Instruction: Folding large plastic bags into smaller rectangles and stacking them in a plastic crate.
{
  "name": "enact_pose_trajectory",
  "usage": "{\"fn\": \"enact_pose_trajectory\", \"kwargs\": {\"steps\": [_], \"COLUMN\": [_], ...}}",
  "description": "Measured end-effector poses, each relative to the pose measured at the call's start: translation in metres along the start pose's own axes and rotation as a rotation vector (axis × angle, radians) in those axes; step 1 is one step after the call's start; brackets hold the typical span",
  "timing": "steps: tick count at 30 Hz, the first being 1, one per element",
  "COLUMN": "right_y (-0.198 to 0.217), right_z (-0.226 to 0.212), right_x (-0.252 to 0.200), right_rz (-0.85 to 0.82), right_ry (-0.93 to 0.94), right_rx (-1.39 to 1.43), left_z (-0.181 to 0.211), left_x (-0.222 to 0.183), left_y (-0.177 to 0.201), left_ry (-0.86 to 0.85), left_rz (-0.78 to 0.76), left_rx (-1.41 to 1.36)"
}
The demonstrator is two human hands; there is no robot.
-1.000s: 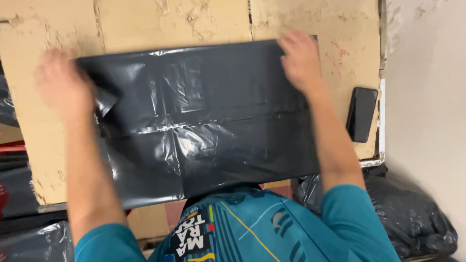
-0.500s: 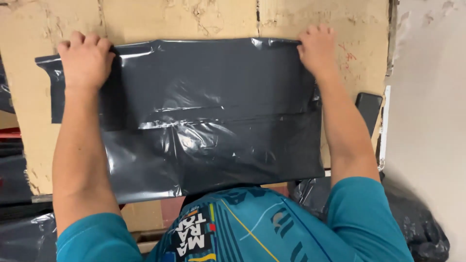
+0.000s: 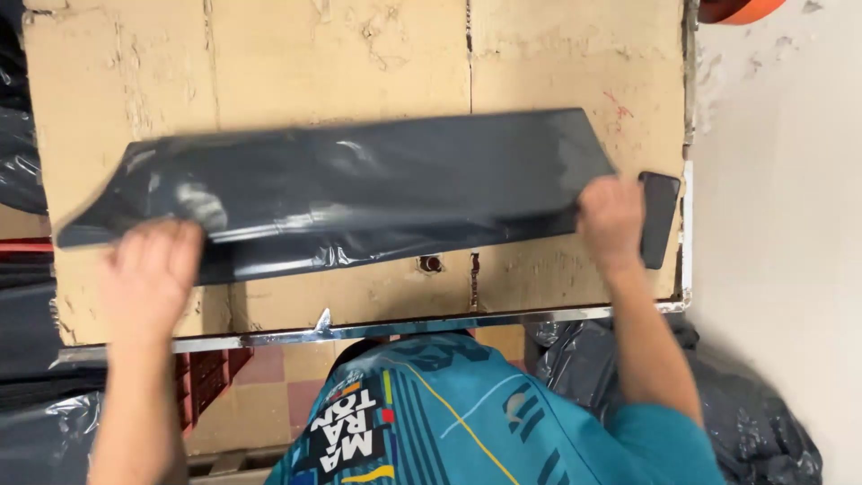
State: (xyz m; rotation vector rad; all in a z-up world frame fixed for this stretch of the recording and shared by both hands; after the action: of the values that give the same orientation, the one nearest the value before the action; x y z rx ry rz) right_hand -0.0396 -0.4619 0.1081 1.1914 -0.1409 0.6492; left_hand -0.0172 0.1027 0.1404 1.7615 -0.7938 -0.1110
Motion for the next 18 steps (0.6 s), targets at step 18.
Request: {"fn": "enact_pose_trajectory", "kwargs": {"steps": [18], "right_y": [-0.07], "right_z": [-0.224], "right_x": [0.123], "right_rz": [-0.208], "right_ry": [-0.104], "right_rx": [0.473], "left_z": [0.216], "left_x": [0.129], "left_y": [-0.125], "left_ry": [0.274], "left_rz": [-0.291], "left_rx": [-0.849]}}
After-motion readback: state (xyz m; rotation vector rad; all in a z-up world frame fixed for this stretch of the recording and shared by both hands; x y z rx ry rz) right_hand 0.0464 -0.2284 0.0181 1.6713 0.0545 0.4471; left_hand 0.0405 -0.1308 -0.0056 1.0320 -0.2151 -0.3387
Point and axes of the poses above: each hand's wrist, its own x-axis towards the middle knuckle, its own y-axis out of the back of the hand, z = x × y, the point moved 6 cm from there along x, towards the middle knuckle, and after that the axes turned 13 degrees about -x, right-handed, at the moved point
